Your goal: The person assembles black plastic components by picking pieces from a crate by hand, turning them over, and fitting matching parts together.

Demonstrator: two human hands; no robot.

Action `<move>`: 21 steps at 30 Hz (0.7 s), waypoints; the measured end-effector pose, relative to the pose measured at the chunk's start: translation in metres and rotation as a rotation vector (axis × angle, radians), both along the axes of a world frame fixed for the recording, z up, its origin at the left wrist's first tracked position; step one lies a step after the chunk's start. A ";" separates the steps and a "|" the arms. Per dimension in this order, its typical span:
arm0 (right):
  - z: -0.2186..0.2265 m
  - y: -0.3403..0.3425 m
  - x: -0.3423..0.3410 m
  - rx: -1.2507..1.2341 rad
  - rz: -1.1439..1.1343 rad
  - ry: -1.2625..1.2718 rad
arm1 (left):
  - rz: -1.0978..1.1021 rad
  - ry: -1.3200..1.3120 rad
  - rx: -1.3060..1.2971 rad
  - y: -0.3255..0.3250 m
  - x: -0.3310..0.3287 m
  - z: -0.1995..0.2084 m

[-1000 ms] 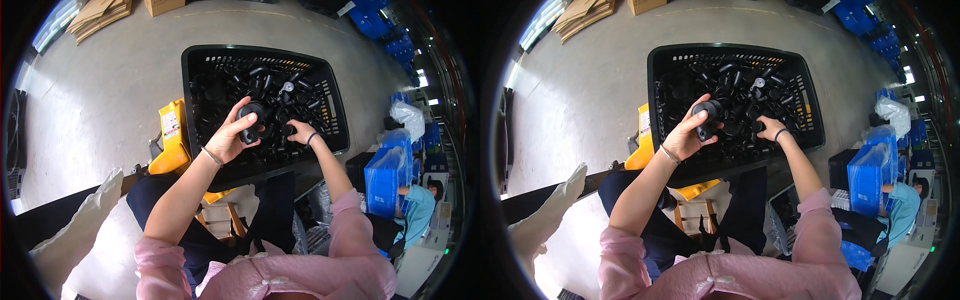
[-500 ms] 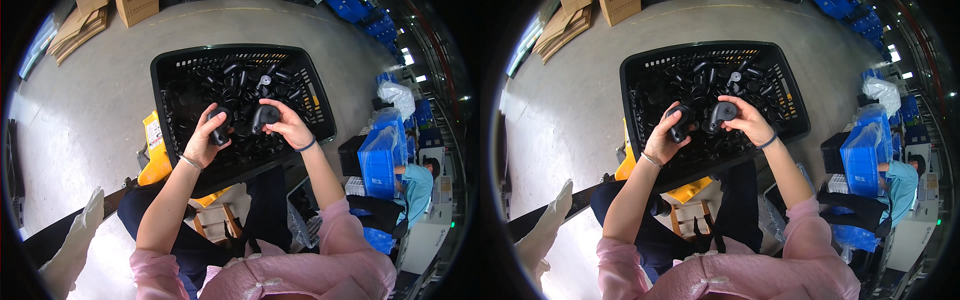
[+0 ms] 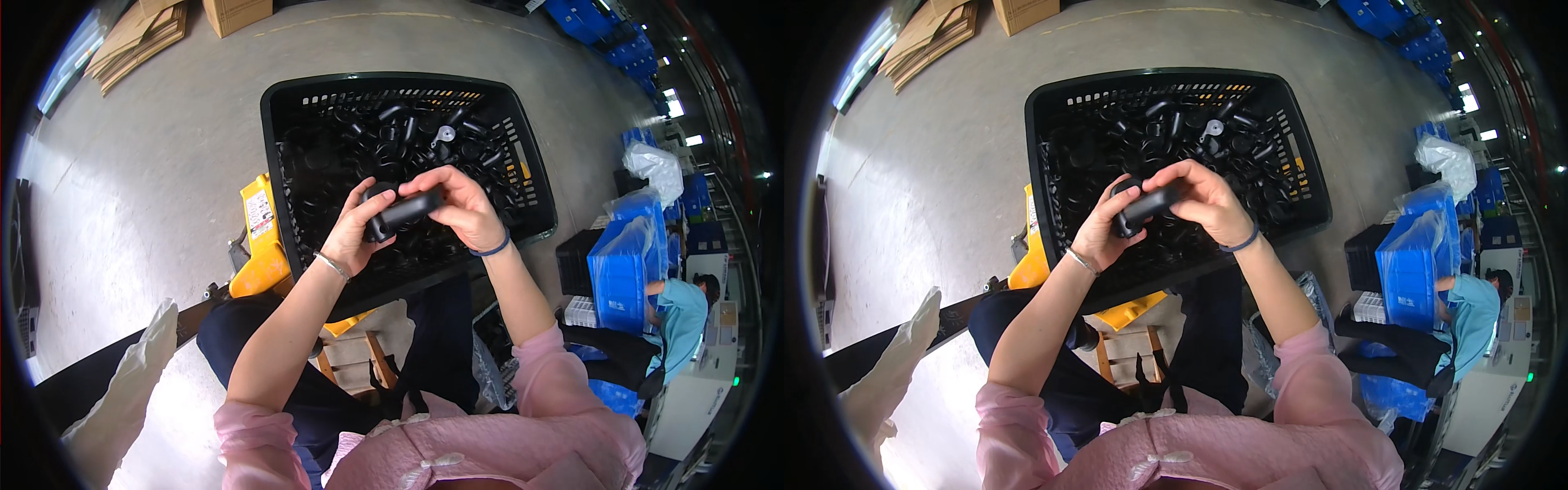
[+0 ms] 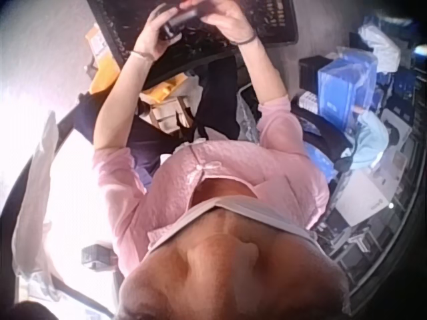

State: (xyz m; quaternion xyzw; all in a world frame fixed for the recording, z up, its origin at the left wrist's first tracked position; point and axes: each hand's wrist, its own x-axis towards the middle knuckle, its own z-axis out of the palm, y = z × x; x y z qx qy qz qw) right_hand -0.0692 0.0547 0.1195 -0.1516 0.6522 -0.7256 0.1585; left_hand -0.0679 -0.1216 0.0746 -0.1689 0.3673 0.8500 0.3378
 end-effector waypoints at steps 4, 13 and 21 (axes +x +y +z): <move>-0.002 0.005 -0.010 -0.097 0.034 0.170 | 0.012 -0.002 0.001 -0.002 -0.001 0.005; -0.009 0.012 -0.019 -0.269 0.143 0.030 | -0.027 0.079 -0.040 -0.001 -0.002 0.004; -0.023 -0.007 -0.012 -0.066 -0.006 -0.276 | -0.055 0.004 -0.021 0.002 -0.001 0.000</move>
